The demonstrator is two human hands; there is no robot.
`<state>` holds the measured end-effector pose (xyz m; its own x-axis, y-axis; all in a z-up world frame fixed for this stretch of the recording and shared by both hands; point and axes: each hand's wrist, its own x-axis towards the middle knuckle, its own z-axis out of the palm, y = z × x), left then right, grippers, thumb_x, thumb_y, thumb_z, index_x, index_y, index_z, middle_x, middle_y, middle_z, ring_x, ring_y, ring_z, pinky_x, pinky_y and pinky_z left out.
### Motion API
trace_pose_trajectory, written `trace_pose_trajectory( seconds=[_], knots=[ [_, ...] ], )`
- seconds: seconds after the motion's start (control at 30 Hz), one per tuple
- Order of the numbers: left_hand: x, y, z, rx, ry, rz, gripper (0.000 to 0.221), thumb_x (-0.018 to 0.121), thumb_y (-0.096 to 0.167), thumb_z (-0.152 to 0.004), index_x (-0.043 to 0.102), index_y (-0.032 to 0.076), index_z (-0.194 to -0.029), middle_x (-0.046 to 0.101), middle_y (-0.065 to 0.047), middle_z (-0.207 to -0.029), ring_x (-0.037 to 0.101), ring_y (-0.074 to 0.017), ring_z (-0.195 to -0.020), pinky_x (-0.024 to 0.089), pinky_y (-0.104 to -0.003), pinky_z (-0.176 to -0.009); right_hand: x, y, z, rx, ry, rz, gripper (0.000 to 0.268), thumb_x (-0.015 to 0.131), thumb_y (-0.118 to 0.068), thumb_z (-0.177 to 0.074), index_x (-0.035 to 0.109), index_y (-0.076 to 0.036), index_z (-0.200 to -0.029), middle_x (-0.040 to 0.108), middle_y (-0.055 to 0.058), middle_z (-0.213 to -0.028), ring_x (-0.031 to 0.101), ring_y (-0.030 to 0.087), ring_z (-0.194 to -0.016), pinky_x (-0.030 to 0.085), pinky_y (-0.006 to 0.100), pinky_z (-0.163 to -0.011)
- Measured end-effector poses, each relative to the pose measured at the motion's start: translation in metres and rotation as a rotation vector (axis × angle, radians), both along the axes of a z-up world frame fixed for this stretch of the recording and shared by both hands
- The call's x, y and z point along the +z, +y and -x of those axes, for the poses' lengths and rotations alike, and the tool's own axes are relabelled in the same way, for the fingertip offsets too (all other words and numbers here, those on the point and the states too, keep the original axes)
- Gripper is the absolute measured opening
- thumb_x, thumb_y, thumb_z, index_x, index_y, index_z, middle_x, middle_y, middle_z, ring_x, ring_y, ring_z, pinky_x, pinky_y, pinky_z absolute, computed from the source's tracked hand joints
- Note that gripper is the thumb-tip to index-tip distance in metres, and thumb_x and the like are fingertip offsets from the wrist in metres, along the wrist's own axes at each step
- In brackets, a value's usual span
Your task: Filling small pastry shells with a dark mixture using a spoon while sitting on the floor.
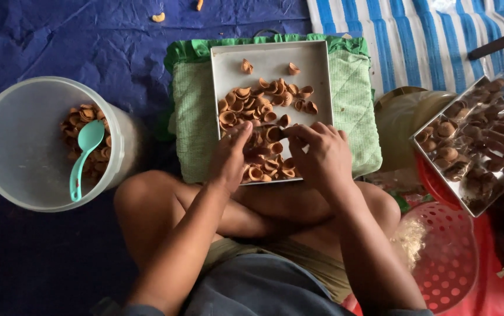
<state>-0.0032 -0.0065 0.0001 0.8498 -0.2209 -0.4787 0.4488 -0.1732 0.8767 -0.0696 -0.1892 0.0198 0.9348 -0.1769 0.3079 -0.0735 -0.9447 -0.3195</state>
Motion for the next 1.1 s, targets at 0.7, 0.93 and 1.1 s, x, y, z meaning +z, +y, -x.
trace_pose_trajectory(
  seconds=[0.7,0.93,1.1],
  knots=[
    [-0.045,-0.019,-0.013,0.363,0.363,0.781,0.037,0.070,0.048,-0.095,0.064,0.013,-0.086,0.071,-0.008,-0.082,0.075,-0.0284,-0.067,0.061,-0.028,-0.052,0.020,0.008,-0.013,0.001,-0.387,-0.044,0.023,0.078,-0.011,-0.090,0.079,-0.023,-0.109,0.061,0.000,-0.084,0.059,0.022,-0.078,0.046,0.035,-0.077],
    [-0.060,-0.019,-0.009,0.212,0.377,0.852,0.043,0.064,0.055,-0.097,0.063,0.012,-0.098,0.074,-0.018,-0.098,0.075,-0.0302,-0.071,0.059,-0.026,-0.052,0.001,0.018,-0.010,-0.074,-0.074,-0.649,0.031,0.080,-0.029,-0.091,0.074,-0.009,-0.115,0.066,0.016,-0.084,0.067,0.032,-0.077,0.053,0.044,-0.070],
    [-0.055,-0.022,-0.004,0.037,0.349,0.852,0.048,0.061,0.060,-0.096,0.063,0.013,-0.105,0.075,-0.020,-0.109,0.076,-0.0331,-0.076,0.057,-0.030,-0.060,0.007,0.020,-0.013,-0.237,0.197,-0.915,0.024,0.078,-0.033,-0.088,0.076,-0.012,-0.101,0.050,0.003,-0.060,0.066,0.019,-0.051,0.055,0.031,-0.054]
  ],
)
